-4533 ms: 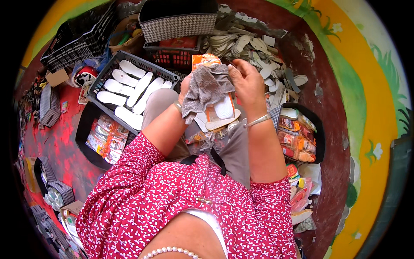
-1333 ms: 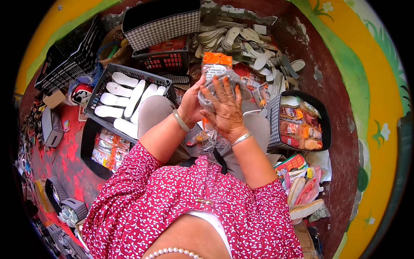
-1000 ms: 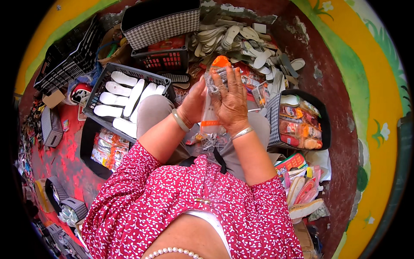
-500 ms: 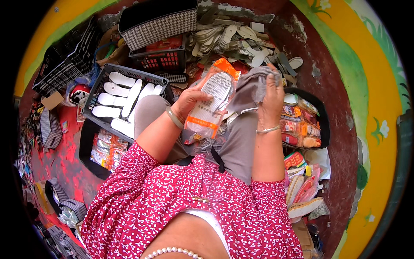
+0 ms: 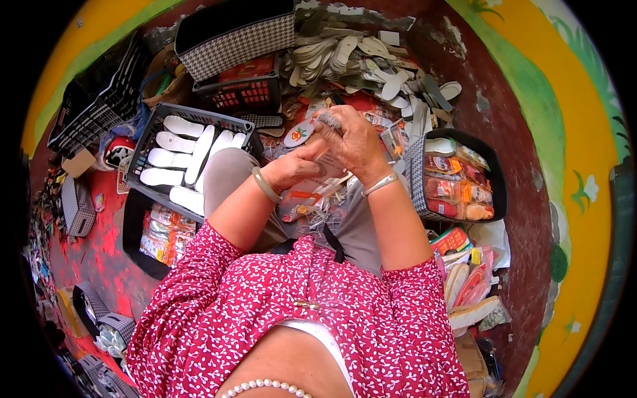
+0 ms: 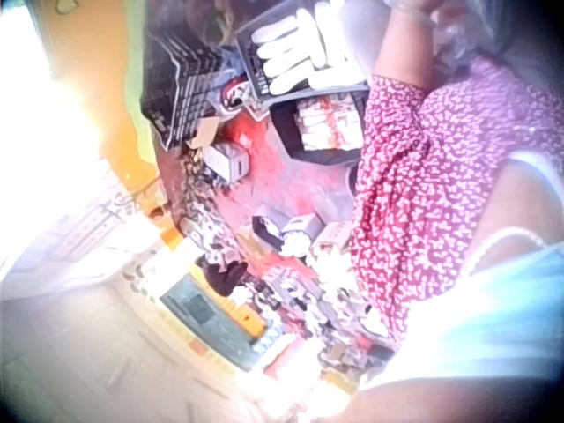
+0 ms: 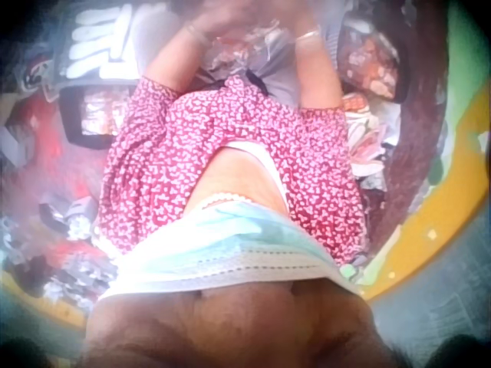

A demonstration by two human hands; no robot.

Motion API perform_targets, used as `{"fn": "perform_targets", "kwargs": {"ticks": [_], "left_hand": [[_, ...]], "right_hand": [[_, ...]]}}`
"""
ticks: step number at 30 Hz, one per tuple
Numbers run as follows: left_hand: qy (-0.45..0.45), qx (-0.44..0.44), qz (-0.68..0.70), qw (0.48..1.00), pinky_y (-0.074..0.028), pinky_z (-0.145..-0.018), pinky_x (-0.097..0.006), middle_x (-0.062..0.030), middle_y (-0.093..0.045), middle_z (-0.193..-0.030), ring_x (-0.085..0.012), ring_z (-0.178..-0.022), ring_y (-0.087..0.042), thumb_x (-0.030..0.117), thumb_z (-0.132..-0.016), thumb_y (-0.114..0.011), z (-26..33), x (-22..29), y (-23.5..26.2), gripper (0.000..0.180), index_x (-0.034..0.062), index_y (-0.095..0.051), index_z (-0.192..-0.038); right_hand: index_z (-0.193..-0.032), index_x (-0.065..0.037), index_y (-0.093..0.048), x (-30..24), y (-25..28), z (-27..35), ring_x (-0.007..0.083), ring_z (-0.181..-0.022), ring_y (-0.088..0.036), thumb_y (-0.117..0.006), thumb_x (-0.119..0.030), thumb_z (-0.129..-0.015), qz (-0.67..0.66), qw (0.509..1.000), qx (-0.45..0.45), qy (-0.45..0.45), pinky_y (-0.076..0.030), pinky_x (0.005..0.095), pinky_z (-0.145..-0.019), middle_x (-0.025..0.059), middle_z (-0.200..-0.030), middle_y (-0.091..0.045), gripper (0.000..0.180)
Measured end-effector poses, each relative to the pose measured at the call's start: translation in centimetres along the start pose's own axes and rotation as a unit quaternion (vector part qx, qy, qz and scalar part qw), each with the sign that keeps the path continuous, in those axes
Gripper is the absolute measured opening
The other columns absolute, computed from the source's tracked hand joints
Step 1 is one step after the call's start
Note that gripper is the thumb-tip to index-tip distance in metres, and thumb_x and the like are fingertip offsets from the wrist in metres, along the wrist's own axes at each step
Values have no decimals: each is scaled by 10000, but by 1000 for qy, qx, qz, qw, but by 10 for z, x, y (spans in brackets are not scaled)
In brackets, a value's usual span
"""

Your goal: The person wipes various shoe insoles and packaged items with a cloth while sitting among piles of inventory.

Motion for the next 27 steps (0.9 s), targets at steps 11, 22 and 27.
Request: {"fn": "perform_targets", "kwargs": {"ticks": [11, 22, 27], "left_hand": [[-120, -47, 265, 956, -352, -991, -507, -158, -387, -1343, -349, -1206, -422, -59, -636, -502, -1, 36, -2, 879, 147, -179, -1427], [-153, 49, 293, 942, -374, -992, -345, -112, -368, -1362, -251, -1211, -425, -40, -673, -421, -5, 32, 16, 815, 124, -159, -1427], [-115, 45, 225, 967, -331, -1016, -358, -110, -378, -1361, -243, -1211, -431, -35, -613, -440, -3, 21, 17, 846, 71, -196, -1415]], "right_hand": [[-969, -19, -606, 120, 32, 50, 155, -767, -608, -481, -437, -906, -432, 832, 153, -312, -488, 277, -650, 56, -830, -629, 441], [-1274, -115, -482, -41, -4, 38, 273, -1246, -386, -542, -365, -870, 61, 991, 92, 80, -330, 377, -996, 129, -1335, -414, 479], [-1248, -203, -524, -27, -2, 20, 314, -1307, -286, -593, -339, -839, 228, 961, 140, 68, -293, 399, -1021, 159, -1411, -293, 437]]}}
Point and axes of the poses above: each hand's wrist, its own z-axis away from the middle knuckle, its own y-axis out of the back of the hand, x = y × z, the point moved 10 cm from there along -z, towards the middle knuckle
